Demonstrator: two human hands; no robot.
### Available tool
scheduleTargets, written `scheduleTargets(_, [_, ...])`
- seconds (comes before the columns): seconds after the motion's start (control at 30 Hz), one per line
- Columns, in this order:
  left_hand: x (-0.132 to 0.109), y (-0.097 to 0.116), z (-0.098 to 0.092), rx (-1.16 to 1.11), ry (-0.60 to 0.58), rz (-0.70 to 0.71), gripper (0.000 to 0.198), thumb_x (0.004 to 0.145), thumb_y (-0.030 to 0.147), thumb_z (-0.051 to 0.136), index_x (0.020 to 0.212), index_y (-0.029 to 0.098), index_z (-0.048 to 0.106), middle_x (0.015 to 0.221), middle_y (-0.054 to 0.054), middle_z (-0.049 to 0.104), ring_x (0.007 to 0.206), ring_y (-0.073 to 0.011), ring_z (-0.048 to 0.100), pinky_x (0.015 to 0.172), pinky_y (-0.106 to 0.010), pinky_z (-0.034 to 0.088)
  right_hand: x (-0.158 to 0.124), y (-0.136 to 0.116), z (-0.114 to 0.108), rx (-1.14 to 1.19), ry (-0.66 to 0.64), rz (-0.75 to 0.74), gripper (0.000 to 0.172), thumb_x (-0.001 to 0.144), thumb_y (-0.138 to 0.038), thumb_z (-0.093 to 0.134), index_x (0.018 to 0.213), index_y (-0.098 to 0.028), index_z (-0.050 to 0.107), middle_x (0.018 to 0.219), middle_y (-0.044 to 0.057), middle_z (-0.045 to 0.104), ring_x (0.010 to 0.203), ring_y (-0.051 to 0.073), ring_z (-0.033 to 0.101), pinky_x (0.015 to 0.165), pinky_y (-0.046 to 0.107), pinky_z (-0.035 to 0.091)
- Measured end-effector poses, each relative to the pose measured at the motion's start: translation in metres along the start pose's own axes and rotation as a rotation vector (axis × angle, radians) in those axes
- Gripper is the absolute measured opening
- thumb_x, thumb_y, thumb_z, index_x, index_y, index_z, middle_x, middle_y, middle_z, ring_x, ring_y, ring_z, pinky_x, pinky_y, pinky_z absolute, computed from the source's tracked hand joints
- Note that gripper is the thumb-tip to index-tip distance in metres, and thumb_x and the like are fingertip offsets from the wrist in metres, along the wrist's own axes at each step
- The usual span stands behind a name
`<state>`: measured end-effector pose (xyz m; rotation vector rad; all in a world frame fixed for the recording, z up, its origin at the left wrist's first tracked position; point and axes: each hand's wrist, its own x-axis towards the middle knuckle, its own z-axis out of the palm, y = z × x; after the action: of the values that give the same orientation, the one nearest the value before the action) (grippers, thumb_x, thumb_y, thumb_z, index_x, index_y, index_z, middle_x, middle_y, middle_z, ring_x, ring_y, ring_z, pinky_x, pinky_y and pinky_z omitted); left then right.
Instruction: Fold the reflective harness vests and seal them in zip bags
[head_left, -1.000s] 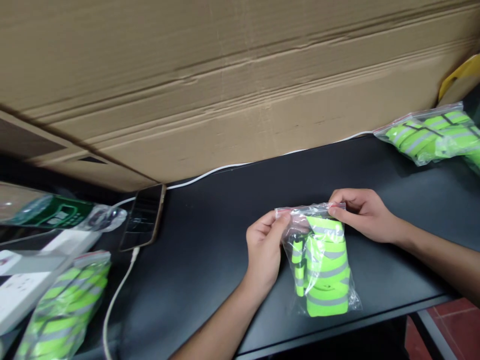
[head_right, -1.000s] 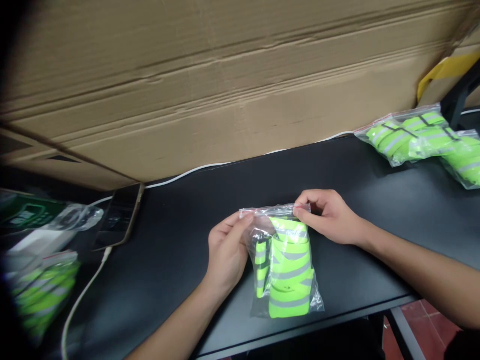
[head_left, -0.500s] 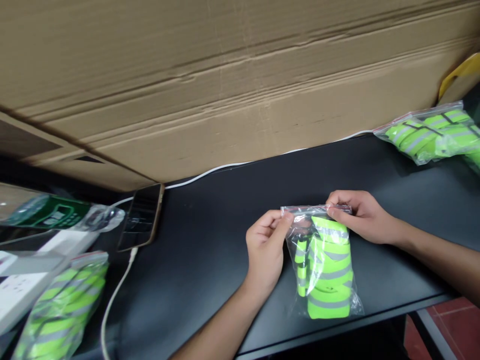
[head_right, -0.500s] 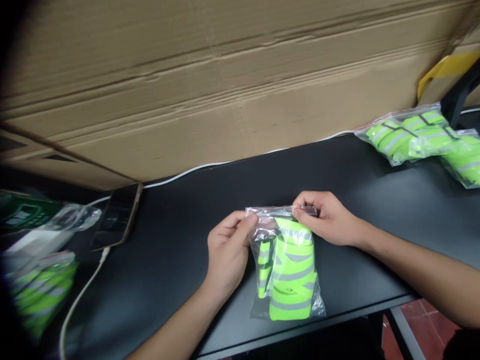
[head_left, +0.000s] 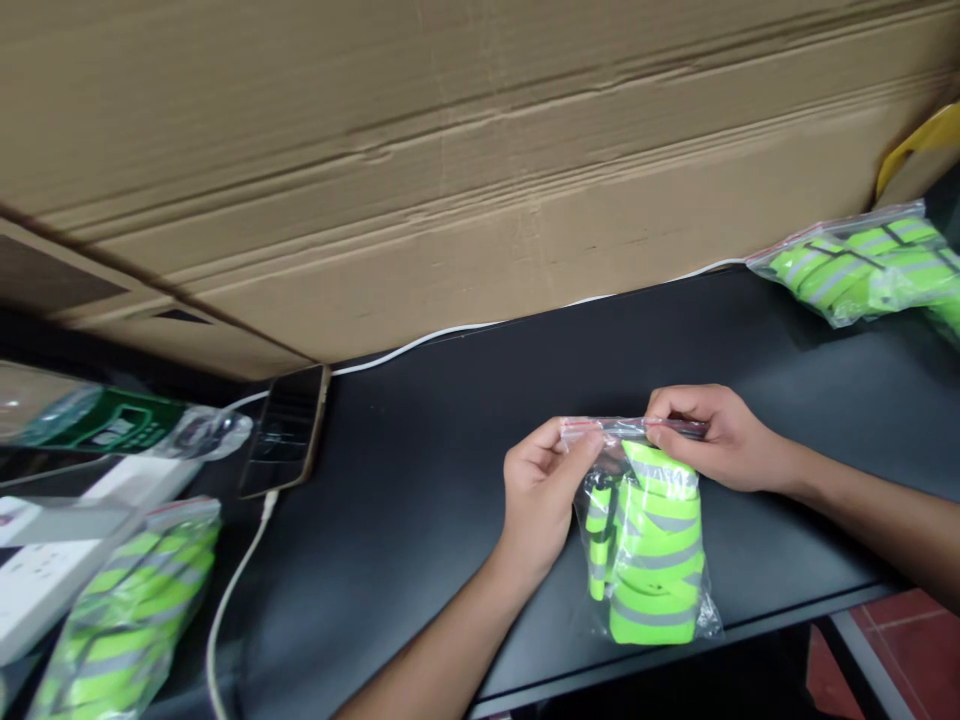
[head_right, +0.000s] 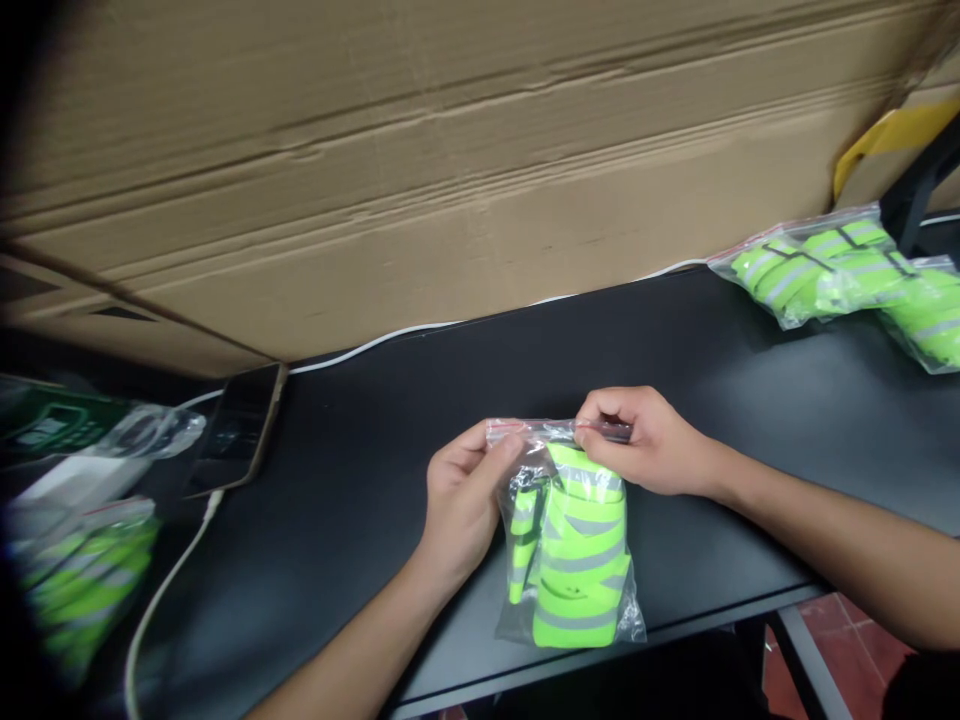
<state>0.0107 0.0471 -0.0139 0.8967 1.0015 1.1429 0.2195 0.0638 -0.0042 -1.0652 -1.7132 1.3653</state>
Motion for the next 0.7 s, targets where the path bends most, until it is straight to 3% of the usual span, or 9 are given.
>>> scheduleTargets(0.3, [-0.005, 0.002, 0.006, 0.155, 0.053, 0.127, 0.016, 0.082, 0.03, 0.078, 0.084, 0.015, 0.073, 0.075, -0.002, 0.075, 0.065, -0.0113, 0.066, 0.063, -0.019, 0.052, 0.001, -0.014, 0.006, 0.023, -0.006, 0.039, 0.021, 0.092, -0.035, 0.066, 0.086, -0.015, 0.068, 0.079, 0.002, 0.062, 0.068, 0.011, 0.053, 0.059, 0.023, 0.041])
scheduleTargets(0.57, [-0.011, 0.006, 0.005, 0.179, 0.008, 0.216, 0.01, 0.084, 0.027, 0.076, 0.083, 0.017, 0.075, 0.074, -0.002, 0.075, 0.063, -0.0105, 0.065, 0.059, -0.018, 0.052, -0.003, -0.027, 0.006, -0.177, 0.034, -0.251, 0.013, 0.092, -0.019, 0.063, 0.079, -0.015, 0.066, 0.074, 0.001, 0.062, 0.063, 0.009, 0.052, 0.058, 0.023, 0.04])
scheduleTargets(0.7, [-0.012, 0.01, 0.005, 0.185, -0.078, 0.249, 0.009, 0.083, 0.025, 0.077, 0.082, 0.016, 0.077, 0.079, -0.005, 0.075, 0.066, -0.0123, 0.065, 0.059, -0.02, 0.05, -0.007, -0.034, 0.008, -0.203, 0.041, -0.303, 0.008, 0.09, -0.014, 0.063, 0.082, -0.015, 0.066, 0.076, 0.001, 0.063, 0.065, 0.009, 0.054, 0.059, 0.023, 0.043])
